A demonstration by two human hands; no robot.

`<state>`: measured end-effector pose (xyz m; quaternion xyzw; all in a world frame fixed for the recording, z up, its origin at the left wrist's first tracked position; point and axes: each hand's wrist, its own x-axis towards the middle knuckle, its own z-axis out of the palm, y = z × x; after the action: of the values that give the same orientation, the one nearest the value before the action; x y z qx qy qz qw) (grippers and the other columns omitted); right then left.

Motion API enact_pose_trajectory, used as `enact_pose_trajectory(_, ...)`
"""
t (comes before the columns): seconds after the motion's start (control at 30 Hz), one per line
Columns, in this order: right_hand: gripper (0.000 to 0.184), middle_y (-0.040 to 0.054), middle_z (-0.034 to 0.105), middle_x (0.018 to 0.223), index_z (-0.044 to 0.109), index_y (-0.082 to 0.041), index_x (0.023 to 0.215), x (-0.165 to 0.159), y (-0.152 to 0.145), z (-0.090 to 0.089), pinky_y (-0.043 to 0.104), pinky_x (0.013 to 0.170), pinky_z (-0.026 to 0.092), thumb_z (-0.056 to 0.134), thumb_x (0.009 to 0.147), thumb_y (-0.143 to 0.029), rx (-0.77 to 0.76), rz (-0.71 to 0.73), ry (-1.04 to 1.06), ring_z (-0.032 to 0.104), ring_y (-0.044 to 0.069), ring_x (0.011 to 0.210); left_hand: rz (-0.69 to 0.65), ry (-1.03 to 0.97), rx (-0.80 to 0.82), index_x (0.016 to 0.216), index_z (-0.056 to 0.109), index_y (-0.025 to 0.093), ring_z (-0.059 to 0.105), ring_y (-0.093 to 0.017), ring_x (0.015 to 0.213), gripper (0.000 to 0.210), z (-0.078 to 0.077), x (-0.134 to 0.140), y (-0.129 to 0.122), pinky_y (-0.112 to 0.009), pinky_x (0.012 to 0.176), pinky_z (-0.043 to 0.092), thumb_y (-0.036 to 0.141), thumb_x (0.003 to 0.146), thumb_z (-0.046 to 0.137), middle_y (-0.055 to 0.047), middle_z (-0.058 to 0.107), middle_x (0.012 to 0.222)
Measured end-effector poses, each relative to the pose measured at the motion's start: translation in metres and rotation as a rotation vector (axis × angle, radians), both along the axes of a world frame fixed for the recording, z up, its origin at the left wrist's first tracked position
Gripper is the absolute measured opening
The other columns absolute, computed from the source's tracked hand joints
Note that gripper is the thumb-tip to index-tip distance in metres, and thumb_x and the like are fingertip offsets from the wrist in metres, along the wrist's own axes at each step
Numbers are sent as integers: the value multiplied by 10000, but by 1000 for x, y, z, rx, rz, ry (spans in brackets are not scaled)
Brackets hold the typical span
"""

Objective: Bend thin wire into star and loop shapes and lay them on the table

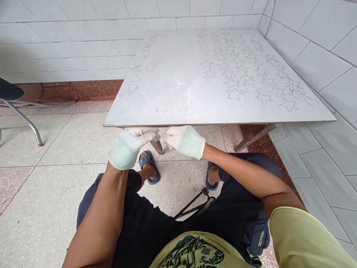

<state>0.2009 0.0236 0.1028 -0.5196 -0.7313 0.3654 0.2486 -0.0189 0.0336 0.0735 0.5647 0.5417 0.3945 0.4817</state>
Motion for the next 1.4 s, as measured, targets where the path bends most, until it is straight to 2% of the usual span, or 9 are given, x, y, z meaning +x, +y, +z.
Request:
enact_pose_trajectory(0.13, 410, -51, 635, 579, 652, -191, 621, -5, -3, 0, 245, 652, 422, 702, 1027, -214, -141, 51, -18, 616, 103, 603, -83, 27, -71, 906, 868, 179, 728, -257, 724, 332, -1, 6, -3, -354, 636, 554, 452, 723, 916, -91, 818, 789)
enact_pose_trajectory(0.3, 412, -42, 666, 582, 653, -181, 643, -7, -7, 11, 210, 623, 503, 679, 1051, -237, -334, 38, 138, 641, 91, 562, -103, 100, -79, 917, 844, 182, 688, -190, 667, 288, -2, 13, -6, -292, 588, 527, 444, 800, 827, -69, 801, 785)
enact_pose_trajectory(0.4, 391, -39, 657, 562, 665, -175, 641, -8, -11, 20, 190, 577, 500, 705, 1028, -215, -400, 35, 188, 626, 84, 538, -36, 114, -67, 909, 829, 177, 659, -171, 634, 287, 1, 19, -8, -278, 580, 512, 443, 812, 783, -52, 776, 752)
enact_pose_trajectory(0.53, 350, -43, 631, 542, 697, -173, 674, -10, -14, 18, 188, 483, 395, 727, 1009, -269, -447, -17, 217, 534, 68, 465, 44, 170, -21, 895, 820, 176, 672, -179, 673, 277, 7, 25, -12, -278, 599, 509, 439, 837, 755, -50, 787, 773)
enact_pose_trajectory(0.67, 390, -49, 579, 532, 668, -180, 631, -10, -11, 2, 234, 557, 378, 683, 1003, -295, -247, -39, 144, 530, 88, 520, 17, 165, -17, 945, 828, 183, 691, -196, 690, 258, 6, 23, -10, -295, 618, 534, 402, 869, 714, -45, 786, 756)
enact_pose_trajectory(0.77, 371, -27, 634, 619, 655, -182, 620, -11, -8, -9, 261, 637, 378, 676, 976, -286, -40, -64, 18, 578, 112, 636, -69, 72, -59, 974, 825, 176, 694, -206, 680, 287, -1, 18, -5, -308, 615, 546, 422, 862, 730, -43, 756, 702)
enact_pose_trajectory(0.93, 287, 11, 721, 750, 703, -191, 713, -12, -13, -14, 286, 671, 380, 683, 959, -336, 38, -108, -131, 617, 145, 710, -102, -22, -94, 938, 812, 165, 683, -199, 645, 330, -9, 16, -4, -315, 597, 536, 471, 816, 783, -58, 759, 719)
enact_pose_trajectory(1.13, 228, 12, 757, 841, 754, -212, 878, -12, -22, -16, 301, 741, 400, 609, 1023, -312, 119, -155, -200, 662, 169, 781, -31, 8, -18, 826, 799, 198, 703, -224, 700, 302, 8, 22, -15, -329, 636, 535, 484, 864, 711, -62, 758, 690)
enact_pose_trajectory(1.4, 354, 30, 730, 844, 745, -213, 799, -12, -19, -17, 327, 767, 339, 521, 1073, -218, 397, -85, -341, 615, 179, 841, 6, 14, 5, 790, 787, 216, 685, -230, 699, 265, 17, 23, -18, -351, 679, 553, 450, 848, 677, -52, 751, 679)
